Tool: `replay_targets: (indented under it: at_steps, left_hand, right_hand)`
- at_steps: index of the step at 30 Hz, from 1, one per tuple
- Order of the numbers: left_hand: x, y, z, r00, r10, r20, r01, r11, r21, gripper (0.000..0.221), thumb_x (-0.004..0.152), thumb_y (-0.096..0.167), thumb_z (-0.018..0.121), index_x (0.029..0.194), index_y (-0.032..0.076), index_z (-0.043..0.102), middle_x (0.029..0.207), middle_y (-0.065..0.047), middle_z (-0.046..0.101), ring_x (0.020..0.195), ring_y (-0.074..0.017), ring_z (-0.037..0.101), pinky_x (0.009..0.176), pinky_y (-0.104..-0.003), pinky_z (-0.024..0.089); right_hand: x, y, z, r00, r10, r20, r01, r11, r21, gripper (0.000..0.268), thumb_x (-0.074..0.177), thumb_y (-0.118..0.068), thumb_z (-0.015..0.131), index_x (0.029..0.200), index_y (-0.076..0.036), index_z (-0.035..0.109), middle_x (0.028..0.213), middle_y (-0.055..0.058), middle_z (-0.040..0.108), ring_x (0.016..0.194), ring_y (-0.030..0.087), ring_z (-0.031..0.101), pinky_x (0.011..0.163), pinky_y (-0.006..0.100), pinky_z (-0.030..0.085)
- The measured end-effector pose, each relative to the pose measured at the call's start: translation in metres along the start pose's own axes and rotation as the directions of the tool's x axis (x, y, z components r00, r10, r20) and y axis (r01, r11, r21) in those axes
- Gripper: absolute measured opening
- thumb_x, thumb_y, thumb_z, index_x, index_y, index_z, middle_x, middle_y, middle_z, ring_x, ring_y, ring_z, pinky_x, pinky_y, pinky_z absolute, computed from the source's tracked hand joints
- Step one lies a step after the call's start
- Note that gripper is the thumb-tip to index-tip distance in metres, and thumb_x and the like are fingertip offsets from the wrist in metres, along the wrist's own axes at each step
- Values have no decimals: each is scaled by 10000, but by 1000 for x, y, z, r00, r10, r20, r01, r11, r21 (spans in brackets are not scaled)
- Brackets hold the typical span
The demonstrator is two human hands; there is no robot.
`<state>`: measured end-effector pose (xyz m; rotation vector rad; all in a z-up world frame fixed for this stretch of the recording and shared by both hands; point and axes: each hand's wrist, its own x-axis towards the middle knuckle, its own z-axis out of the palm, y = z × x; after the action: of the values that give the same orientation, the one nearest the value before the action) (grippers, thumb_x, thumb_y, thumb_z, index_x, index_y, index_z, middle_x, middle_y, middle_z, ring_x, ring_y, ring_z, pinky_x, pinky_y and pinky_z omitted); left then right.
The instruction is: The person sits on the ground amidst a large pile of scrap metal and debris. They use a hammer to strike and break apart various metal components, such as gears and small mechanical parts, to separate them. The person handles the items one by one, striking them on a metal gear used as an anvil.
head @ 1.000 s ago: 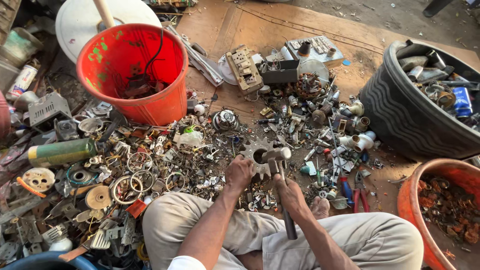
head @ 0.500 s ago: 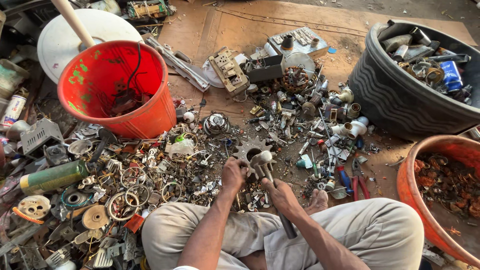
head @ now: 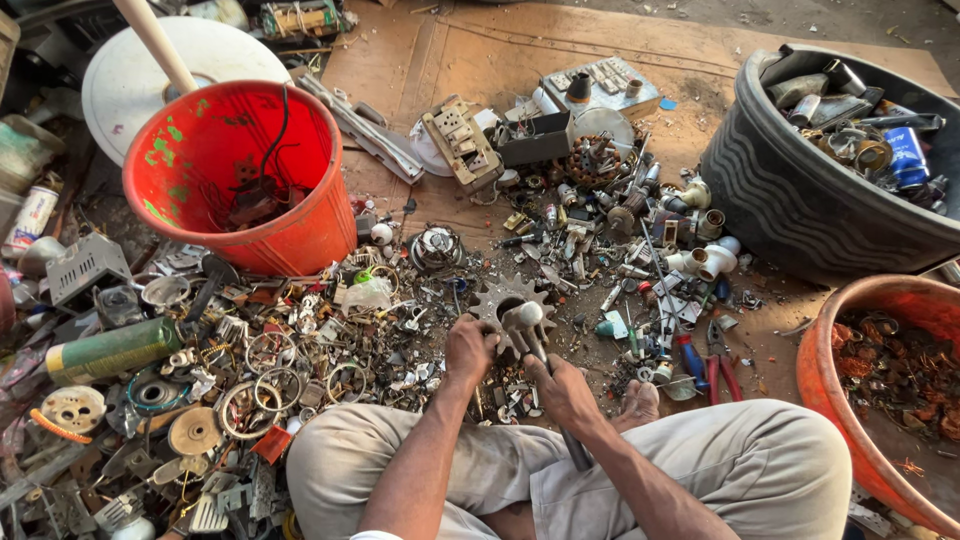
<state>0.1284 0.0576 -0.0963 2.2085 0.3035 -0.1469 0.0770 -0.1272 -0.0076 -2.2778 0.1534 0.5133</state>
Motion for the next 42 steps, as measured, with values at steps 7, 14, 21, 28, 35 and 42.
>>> replay_targets:
  at_steps: [7, 14, 21, 28, 35, 42]
  left_hand:
    - [5, -5, 3, 999, 34, -19, -33, 999, 20, 136, 867, 114, 779, 998, 89, 800, 1067, -79, 669, 935, -200, 647, 814, -346, 603]
    - [5, -5, 1, 1000, 31, 4, -31, 998, 48, 133, 890, 128, 756, 1013, 84, 785, 1059, -83, 694, 939, -232, 673, 826, -366, 606]
    - [-1, -9, 1, 928, 343, -147, -322, 936, 144, 159, 834, 119, 771, 975, 48, 782, 1043, -163, 669, 910, -295, 662, 756, -406, 617]
    - [-4, -8, 2, 973, 232, 5, -228, 952, 203, 117, 934, 116, 734, 1013, 32, 751, 976, -93, 644, 850, -202, 655, 737, -306, 633]
    - [-1, -13, 9, 972, 231, -46, -223, 965, 140, 143, 891, 93, 764, 1006, 11, 744, 1001, -95, 647, 832, -199, 658, 722, -310, 637]
    - [5, -15, 11, 969, 240, -52, -228, 958, 174, 119, 902, 62, 732, 1002, 0, 747, 1019, -111, 656, 829, -202, 671, 708, -291, 636]
  right_hand:
    - [10, 7, 7, 999, -15, 36, 16, 999, -36, 649, 967, -650, 479, 909, -24, 640, 728, 170, 684, 666, 285, 662, 647, 460, 514]
    - [10, 9, 8, 1000, 3, 22, -2, 999, -38, 634, 962, -644, 491, 927, -27, 630, 735, 157, 692, 685, 277, 682, 668, 455, 525]
    - [5, -2, -2, 999, 39, 23, -40, 999, 27, 595, 973, -625, 481, 917, -58, 653, 686, 148, 681, 631, 255, 672, 630, 433, 533]
    - [4, -1, 5, 995, 62, 75, -65, 997, 47, 583, 974, -613, 495, 902, -44, 604, 680, 117, 670, 610, 214, 684, 593, 432, 530]
    - [11, 12, 10, 1000, -7, 10, 7, 1000, -4, 627, 969, -644, 488, 876, -37, 614, 687, 131, 682, 628, 249, 674, 622, 436, 523]
    - [9, 5, 7, 996, 43, 77, -42, 999, -19, 621, 954, -650, 479, 882, -44, 594, 697, 157, 702, 648, 270, 695, 647, 456, 528]
